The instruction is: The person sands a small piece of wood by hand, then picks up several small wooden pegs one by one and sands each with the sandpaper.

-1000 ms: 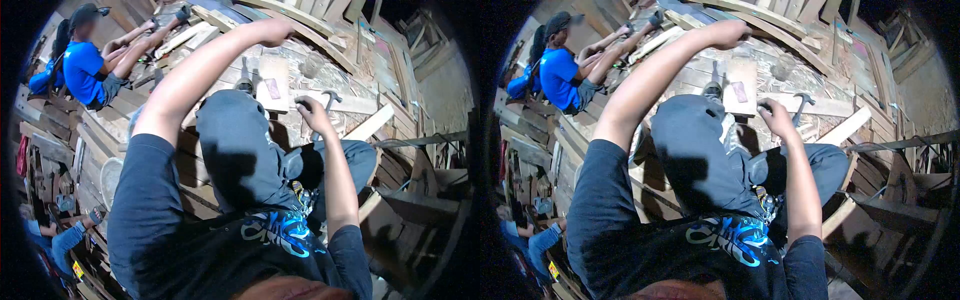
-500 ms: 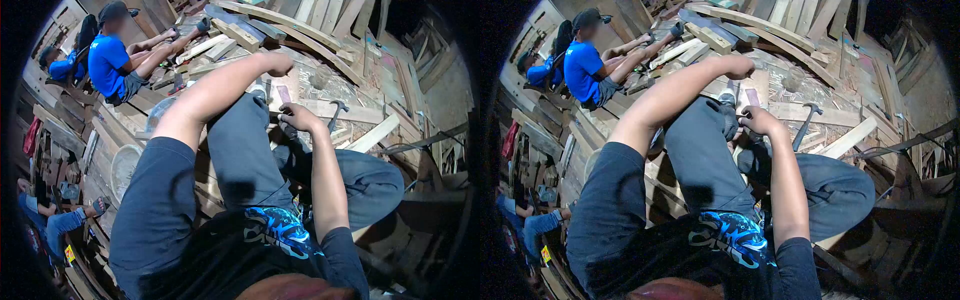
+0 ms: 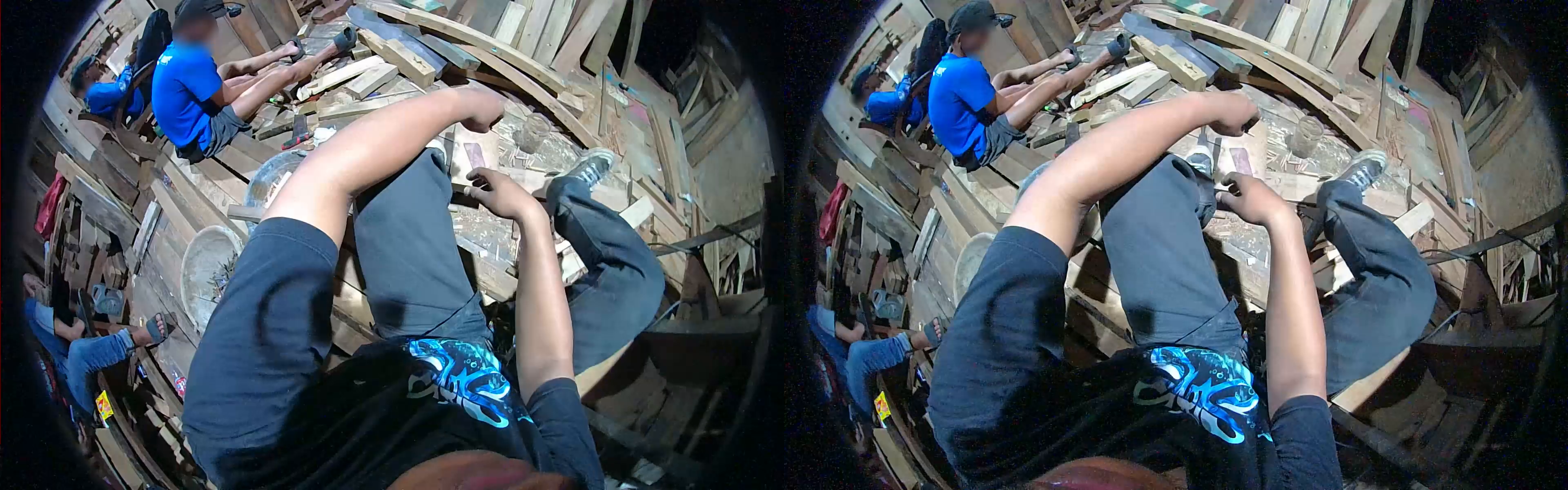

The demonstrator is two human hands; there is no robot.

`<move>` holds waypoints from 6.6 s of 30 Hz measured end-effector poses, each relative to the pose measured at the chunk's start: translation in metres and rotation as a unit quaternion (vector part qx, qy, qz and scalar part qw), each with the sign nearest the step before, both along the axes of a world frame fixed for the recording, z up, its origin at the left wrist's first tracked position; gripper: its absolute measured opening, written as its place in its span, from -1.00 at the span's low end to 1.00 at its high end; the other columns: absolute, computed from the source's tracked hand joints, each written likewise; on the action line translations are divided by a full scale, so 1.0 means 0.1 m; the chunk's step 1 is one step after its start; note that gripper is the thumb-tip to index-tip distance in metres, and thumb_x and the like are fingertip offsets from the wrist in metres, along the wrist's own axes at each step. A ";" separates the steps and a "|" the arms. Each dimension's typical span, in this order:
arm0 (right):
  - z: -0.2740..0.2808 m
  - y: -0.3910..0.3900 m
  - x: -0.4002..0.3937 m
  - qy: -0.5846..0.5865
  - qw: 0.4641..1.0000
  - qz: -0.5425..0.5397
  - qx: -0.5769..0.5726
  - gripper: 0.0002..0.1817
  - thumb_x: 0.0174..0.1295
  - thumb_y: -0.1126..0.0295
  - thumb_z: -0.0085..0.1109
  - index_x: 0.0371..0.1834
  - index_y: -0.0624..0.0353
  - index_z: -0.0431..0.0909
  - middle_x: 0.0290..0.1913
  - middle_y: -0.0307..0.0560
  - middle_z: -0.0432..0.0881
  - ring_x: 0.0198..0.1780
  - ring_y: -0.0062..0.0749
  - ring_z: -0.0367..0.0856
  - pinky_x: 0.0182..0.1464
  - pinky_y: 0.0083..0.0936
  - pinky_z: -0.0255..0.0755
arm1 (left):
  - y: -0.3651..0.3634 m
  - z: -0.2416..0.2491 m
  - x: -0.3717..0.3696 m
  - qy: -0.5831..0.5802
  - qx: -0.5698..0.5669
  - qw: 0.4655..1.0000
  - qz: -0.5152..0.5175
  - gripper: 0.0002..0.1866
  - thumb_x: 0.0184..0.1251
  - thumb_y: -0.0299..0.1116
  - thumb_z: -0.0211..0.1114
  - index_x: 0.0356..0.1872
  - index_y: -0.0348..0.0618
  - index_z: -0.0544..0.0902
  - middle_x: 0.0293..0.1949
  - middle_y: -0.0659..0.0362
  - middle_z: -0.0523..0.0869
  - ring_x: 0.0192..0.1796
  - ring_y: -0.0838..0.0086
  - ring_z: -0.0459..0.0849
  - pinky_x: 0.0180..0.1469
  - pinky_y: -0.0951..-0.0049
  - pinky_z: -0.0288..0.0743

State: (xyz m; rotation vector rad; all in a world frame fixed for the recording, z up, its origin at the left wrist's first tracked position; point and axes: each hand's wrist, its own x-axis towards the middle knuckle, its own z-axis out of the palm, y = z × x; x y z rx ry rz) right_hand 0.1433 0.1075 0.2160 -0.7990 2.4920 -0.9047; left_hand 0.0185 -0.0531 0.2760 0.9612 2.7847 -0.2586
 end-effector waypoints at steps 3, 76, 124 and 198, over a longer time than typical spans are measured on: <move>0.06 0.07 0.01 0.048 0.999 0.001 -0.007 -0.47 0.30 0.18 0.24 0.22 0.34 0.51 0.17 0.32 0.62 0.24 0.04 0.60 0.28 -0.24 0.43 | -0.10 0.07 0.10 0.008 0.023 1.000 0.004 -0.73 0.07 -0.39 0.38 -0.17 -0.23 0.69 -0.21 -0.10 0.77 -0.08 0.01 0.74 -0.05 0.11 0.60; -2.14 -0.31 -1.66 0.025 0.893 -0.443 -0.081 -0.05 0.05 0.09 0.47 0.48 0.19 0.18 0.36 0.30 0.35 0.36 0.17 0.39 0.34 -0.06 0.33 | 0.09 -2.55 -0.63 0.109 0.375 0.860 0.329 -0.73 0.12 -0.48 0.18 -0.17 -0.15 0.75 -0.20 -0.16 0.71 -0.09 -0.10 0.68 0.04 0.06 0.55; -2.38 -0.12 -1.82 -0.109 0.910 -0.391 -0.089 0.00 0.11 -0.19 0.32 0.46 0.28 0.21 0.27 0.37 0.51 0.31 0.16 0.50 0.29 -0.07 0.39 | 0.35 -2.62 -0.53 0.111 0.385 0.787 0.469 -0.82 0.12 -0.48 0.29 -0.26 -0.29 0.75 -0.20 -0.24 0.70 -0.05 -0.13 0.68 0.07 0.05 0.54; 0.07 -0.53 -1.20 -0.126 0.781 0.299 -0.534 -0.61 0.32 0.49 0.18 0.20 0.36 0.56 0.14 0.21 0.67 0.12 -0.19 0.68 0.20 -0.32 0.54 | 0.21 -2.77 -0.56 0.186 0.389 0.823 0.368 -0.85 0.17 -0.43 0.30 -0.31 -0.28 0.74 -0.34 -0.22 0.70 -0.21 -0.12 0.71 -0.09 0.05 0.56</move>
